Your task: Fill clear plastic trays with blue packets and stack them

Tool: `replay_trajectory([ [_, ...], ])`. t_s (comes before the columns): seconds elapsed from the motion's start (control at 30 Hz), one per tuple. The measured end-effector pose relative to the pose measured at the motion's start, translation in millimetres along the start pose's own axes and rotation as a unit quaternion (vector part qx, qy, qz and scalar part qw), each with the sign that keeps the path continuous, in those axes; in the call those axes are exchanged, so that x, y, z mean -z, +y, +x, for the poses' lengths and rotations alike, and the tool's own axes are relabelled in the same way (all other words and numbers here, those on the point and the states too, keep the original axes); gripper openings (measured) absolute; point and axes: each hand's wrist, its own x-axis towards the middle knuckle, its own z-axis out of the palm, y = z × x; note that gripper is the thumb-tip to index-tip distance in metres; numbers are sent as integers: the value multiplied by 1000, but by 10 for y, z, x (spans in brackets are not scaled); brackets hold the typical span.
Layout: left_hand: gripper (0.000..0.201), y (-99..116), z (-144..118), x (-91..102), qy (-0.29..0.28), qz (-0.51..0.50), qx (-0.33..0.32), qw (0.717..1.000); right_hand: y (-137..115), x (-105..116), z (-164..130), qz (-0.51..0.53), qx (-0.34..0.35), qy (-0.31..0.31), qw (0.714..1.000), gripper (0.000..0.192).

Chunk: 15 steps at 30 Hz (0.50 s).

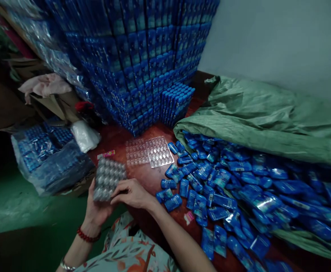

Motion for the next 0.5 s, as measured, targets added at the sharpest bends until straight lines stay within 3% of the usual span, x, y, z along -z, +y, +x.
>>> replay_trajectory([
  [0.13,29,47,-17,4,-23,30,4,999,-14,54,25,34,-11,-31,999,9],
  [0.2,29,79,27,81,-41,37,5,998,-59,74,21,0,4,-5,1000,8],
  [0.3,32,141,190,197,-94,28,-5,995,-106,116,-15,-44,7,150,988,13],
  [0.4,40,264,472,205,-169,34,-6,985,-139,205,-126,-134,40,307,941,14],
  [0.43,45,328,586,175,-182,43,-10,982,-156,237,-189,-182,64,325,926,14],
  [0.5,51,489,821,78,-174,61,-35,982,-200,276,-359,-294,107,305,900,16],
])
